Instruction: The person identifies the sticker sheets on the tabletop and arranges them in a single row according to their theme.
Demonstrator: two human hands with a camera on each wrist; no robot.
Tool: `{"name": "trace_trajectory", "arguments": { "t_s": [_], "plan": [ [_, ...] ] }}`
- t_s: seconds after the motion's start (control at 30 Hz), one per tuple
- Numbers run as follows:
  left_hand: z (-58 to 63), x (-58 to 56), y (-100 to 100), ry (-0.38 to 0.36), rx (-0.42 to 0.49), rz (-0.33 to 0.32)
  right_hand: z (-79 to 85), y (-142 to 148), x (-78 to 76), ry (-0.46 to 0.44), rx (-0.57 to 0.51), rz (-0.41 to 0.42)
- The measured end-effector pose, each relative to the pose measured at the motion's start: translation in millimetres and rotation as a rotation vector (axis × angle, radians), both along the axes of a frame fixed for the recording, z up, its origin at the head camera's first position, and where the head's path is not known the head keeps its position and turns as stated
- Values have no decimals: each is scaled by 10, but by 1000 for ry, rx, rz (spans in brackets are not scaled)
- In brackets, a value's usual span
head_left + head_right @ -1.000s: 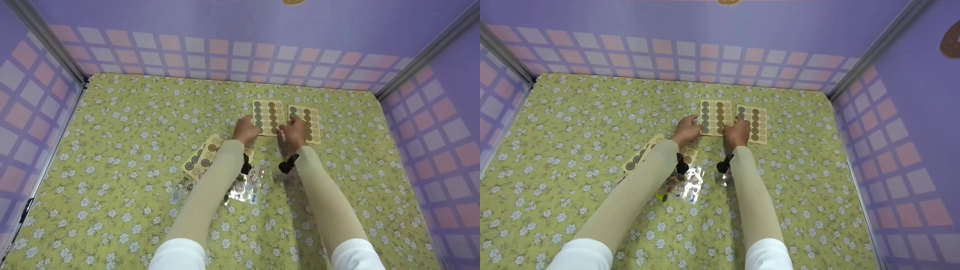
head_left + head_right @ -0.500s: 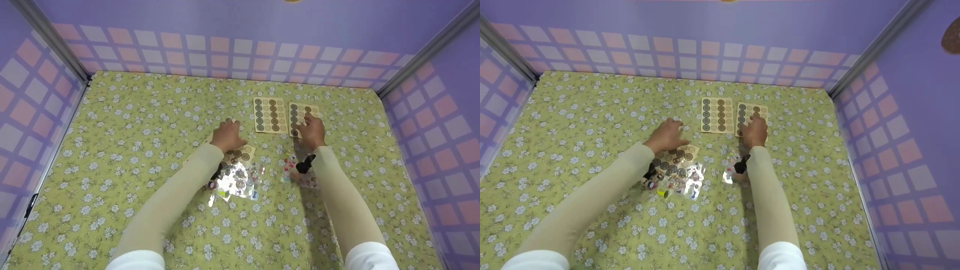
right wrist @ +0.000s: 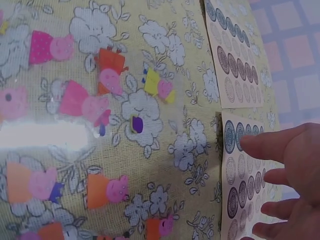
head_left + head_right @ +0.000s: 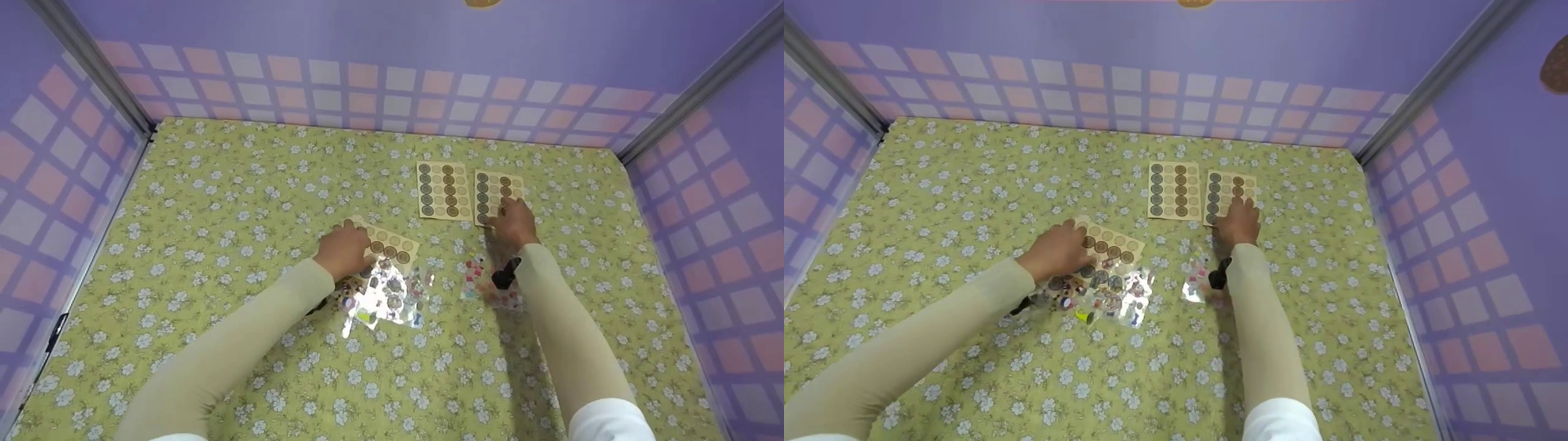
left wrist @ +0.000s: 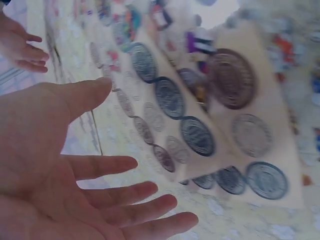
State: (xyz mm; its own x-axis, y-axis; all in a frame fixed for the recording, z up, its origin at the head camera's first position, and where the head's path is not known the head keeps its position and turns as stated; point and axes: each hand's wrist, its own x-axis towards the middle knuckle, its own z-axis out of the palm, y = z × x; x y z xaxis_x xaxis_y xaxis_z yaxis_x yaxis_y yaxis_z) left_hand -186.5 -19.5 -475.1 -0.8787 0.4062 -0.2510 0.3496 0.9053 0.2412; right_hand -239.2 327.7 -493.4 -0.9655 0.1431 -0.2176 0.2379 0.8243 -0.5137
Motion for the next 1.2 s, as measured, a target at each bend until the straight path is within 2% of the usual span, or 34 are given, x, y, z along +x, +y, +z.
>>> {"name": "trace_trajectory", "arguments": {
  "t_s": [0.1,0.2,0.43,0.77,1.0,1.2],
  "plan": [
    [-49,22,-67,11,4,-7,-56,-17,-2,-8,21,-23],
    [-91,36,-118,19,22,14,-91,-39,-4,-15,9,-30],
    [-144,49,-135,-34,13,43,-119,-34,-39,-66,-2,-5],
    [-156,54,-127,-52,-29,7,-154,0,-110,-70,5,54],
    [-156,43,-119,-59,-19,-3,-166,-12,-169,-75,6,47],
    [-121,37,-97,-64,-6,-18,-147,-7,-230,-78,13,73]
  ]
}}
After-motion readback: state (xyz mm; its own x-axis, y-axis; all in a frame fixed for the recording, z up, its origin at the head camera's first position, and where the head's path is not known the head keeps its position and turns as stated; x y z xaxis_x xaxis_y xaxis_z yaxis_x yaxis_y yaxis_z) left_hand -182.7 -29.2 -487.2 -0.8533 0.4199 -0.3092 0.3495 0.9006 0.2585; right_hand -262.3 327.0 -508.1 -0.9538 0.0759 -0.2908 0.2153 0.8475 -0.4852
